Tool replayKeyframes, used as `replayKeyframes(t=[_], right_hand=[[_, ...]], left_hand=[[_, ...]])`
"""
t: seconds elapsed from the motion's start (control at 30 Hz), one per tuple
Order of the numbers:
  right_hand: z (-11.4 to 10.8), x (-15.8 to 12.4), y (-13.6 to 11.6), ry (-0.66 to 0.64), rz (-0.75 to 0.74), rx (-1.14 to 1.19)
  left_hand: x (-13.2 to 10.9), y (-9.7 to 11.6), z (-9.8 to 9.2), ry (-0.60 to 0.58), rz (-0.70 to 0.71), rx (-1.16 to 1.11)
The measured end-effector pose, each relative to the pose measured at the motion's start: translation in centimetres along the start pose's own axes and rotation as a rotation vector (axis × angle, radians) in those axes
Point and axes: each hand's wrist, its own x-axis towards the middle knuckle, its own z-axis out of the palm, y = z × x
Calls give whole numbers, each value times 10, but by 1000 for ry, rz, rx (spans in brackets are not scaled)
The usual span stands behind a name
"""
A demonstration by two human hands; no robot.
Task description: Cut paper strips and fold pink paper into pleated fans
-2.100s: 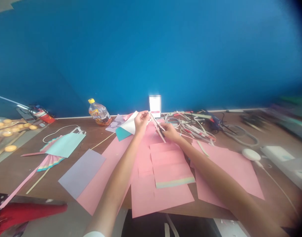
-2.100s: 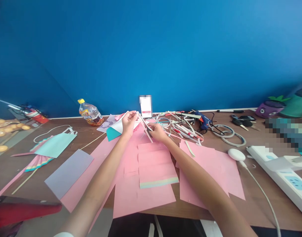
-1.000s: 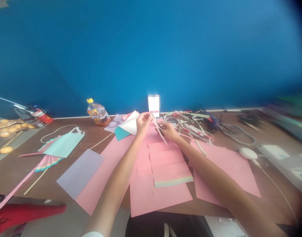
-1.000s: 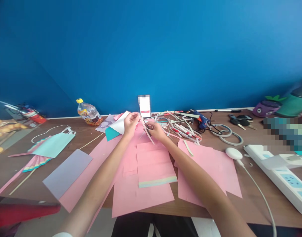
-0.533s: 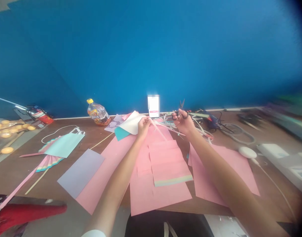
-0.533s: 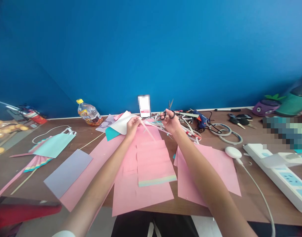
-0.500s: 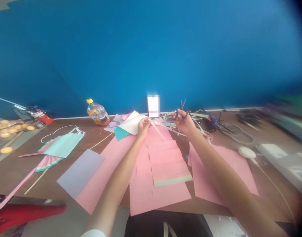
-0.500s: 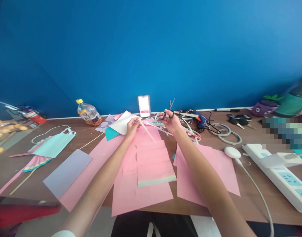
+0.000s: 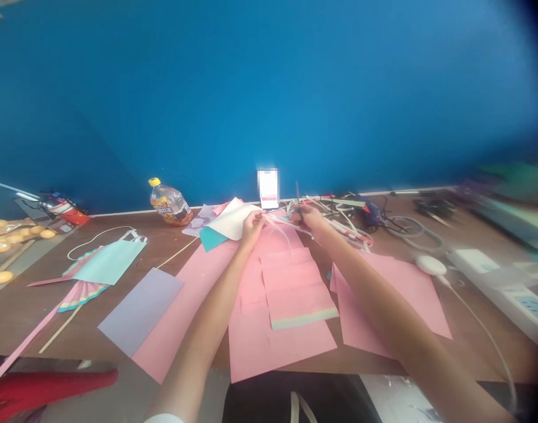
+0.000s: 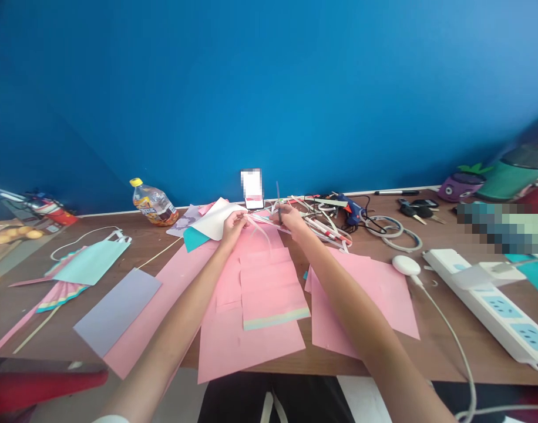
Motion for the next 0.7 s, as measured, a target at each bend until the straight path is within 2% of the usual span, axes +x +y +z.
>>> replayKeyframes(t=[0.13,0.2,0.43,0.53,0.7], right_hand=[[15,-9,7,-203,-41,-178],[17,-12,5,-236,-77,-189],[8,-10,-5,-120,-111,-298],[4,-8,-5,-138,-133,-290],[-5,-6,-7,-149,-55,-325]], left_hand=[[-2,3,2,-47,1,-41],[-2,3,2,-67,-9,-58],[0,1,2,-63,-26,-59],[0,1,2,-68,-47,-64],[-2,1,2,-107,-49,-39]])
